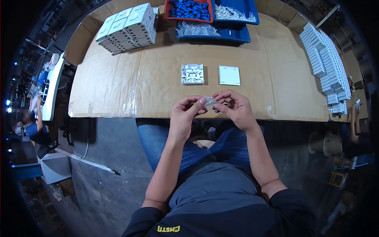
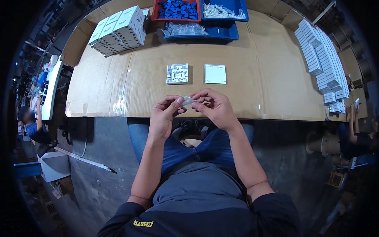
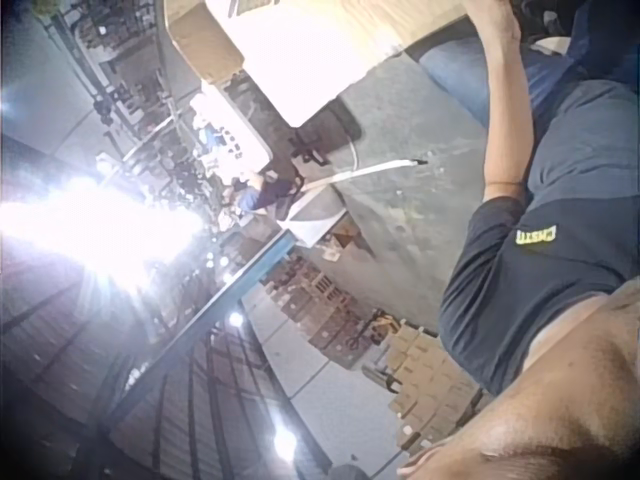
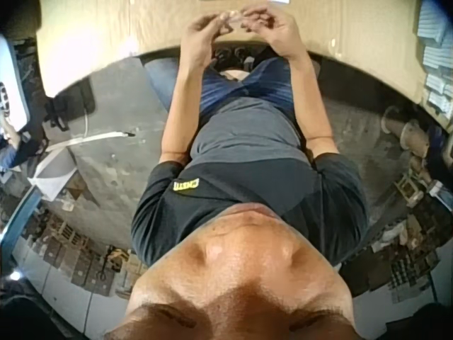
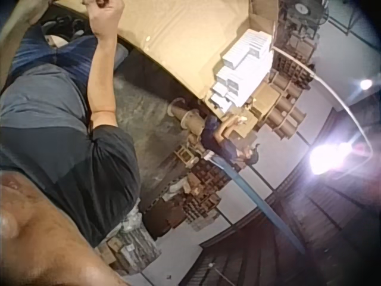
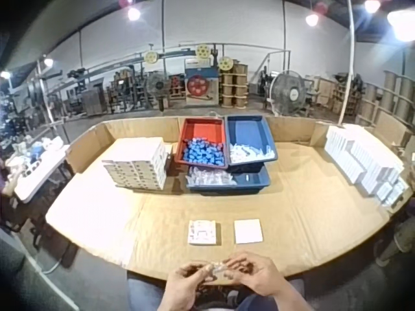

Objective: Assemble components into a small white box by inserting internal parts and a blue cap.

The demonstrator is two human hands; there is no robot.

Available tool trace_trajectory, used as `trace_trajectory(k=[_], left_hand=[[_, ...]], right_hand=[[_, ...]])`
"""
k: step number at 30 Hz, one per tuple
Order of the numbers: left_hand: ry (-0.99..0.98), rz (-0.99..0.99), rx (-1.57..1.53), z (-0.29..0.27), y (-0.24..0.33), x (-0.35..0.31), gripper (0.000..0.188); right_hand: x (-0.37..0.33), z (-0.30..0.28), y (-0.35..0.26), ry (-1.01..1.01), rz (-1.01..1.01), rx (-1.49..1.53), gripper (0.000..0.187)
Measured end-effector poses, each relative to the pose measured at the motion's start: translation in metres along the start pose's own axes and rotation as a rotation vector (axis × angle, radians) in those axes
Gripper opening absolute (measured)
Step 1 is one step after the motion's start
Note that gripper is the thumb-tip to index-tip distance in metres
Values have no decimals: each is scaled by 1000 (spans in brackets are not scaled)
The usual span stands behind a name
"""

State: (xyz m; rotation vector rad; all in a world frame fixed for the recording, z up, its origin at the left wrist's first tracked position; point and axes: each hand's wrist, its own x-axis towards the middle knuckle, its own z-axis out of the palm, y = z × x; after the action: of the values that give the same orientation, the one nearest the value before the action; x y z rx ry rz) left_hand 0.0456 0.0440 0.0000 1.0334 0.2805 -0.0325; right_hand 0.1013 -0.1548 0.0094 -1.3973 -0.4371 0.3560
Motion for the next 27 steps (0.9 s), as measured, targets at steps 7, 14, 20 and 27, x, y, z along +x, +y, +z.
trace_trajectory(k=[7,14,20,27], left_hand=[[-10,134,131,3,4,-2,13],[-106,162,239,-7,2,-1,12],[-70,138,150,-1,6,-2,17],[-142,200,233,3,14,-7,28]], right_hand=[[-1,7,-1,-11,72,14,21],[-3,10,-7,-29,117,33,20],[-1,6,-4,7,95,-11,22],[1,5,-4,27,47,-29,23]])
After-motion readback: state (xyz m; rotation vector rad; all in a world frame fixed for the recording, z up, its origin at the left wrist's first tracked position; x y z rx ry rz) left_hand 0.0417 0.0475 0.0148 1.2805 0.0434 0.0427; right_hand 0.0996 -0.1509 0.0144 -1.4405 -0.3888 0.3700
